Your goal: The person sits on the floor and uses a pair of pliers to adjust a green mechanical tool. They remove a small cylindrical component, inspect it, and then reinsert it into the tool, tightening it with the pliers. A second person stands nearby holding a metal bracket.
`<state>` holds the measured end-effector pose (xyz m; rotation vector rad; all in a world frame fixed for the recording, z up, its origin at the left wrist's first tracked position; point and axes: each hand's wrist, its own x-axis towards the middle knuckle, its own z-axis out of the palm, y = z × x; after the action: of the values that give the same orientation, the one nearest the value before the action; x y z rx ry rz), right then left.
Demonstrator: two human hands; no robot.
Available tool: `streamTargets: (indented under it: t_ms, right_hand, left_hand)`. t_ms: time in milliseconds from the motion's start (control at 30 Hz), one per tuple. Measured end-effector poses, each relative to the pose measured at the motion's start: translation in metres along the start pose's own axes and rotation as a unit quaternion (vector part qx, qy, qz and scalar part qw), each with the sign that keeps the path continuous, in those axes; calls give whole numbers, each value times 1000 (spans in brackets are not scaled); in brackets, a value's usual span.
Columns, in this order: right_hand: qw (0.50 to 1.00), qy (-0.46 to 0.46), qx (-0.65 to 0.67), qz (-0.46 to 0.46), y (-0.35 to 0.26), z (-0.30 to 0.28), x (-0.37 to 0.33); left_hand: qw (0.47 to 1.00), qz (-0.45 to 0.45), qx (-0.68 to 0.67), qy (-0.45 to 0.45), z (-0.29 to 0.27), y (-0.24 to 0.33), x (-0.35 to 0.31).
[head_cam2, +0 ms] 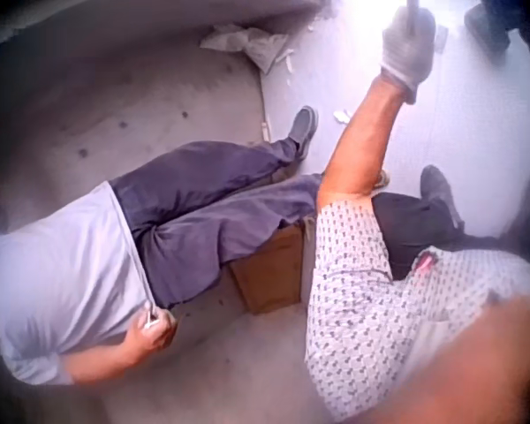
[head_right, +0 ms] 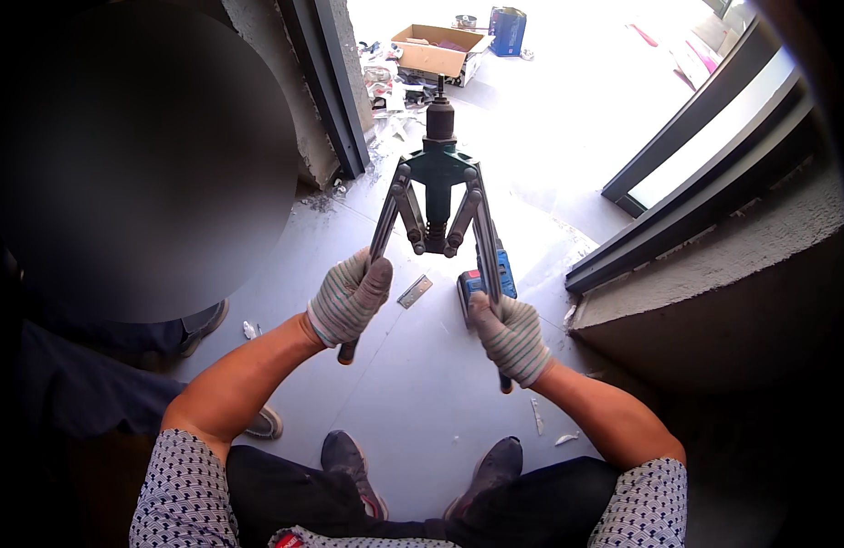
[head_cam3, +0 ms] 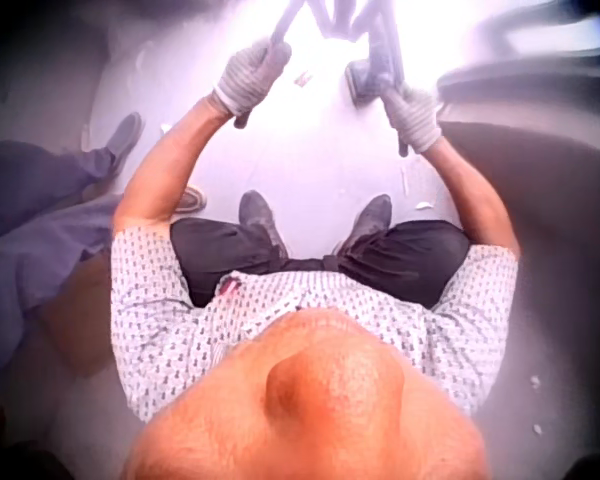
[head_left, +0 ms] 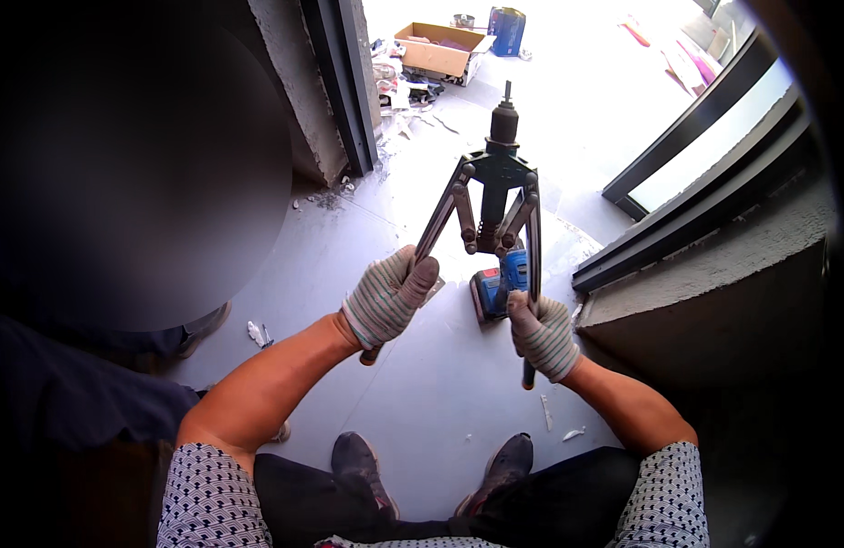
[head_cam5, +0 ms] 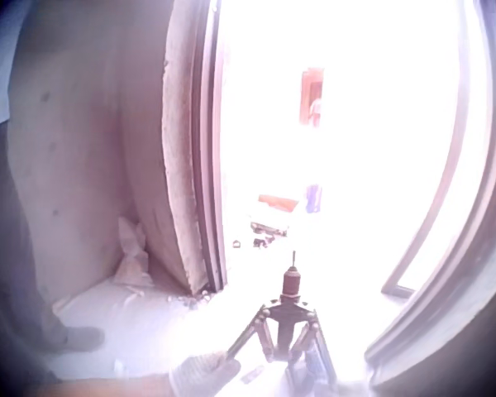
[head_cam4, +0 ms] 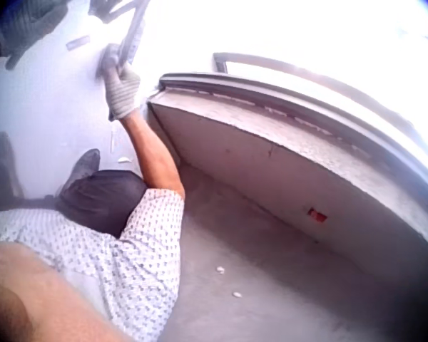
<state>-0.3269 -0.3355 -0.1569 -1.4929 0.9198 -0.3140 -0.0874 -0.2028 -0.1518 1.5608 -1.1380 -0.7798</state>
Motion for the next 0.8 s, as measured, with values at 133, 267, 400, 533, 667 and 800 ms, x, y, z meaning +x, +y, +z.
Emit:
streamTargets:
  t_ms: [133, 267, 400, 533, 667, 800]
  right_hand:
    - [947, -36, -290, -130, -4, -77, -5]
    - [873, -84, -443, -183, -16, -115, -1]
    - [897, -85, -393, -184, -18, -100, -3]
    - [968, -73, -219, -100, -5, -38, -7]
    - [994, -91, 46, 50, -7, 55, -8]
    - [974, -125, 168, 89, -8, 112, -3]
  left_hand:
    - [982, 32, 173, -71, -70, -18, -15]
    - [950, 9, 268, -158, -85, -21, -29]
    - [968, 15, 224, -113, -81, -28, -39]
    - [996, -3, 82, -44, -47, -36, -46]
    - [976, -89, -198, 3, 7, -5, -38]
    - [983, -65, -167, 30, 12, -8, -40]
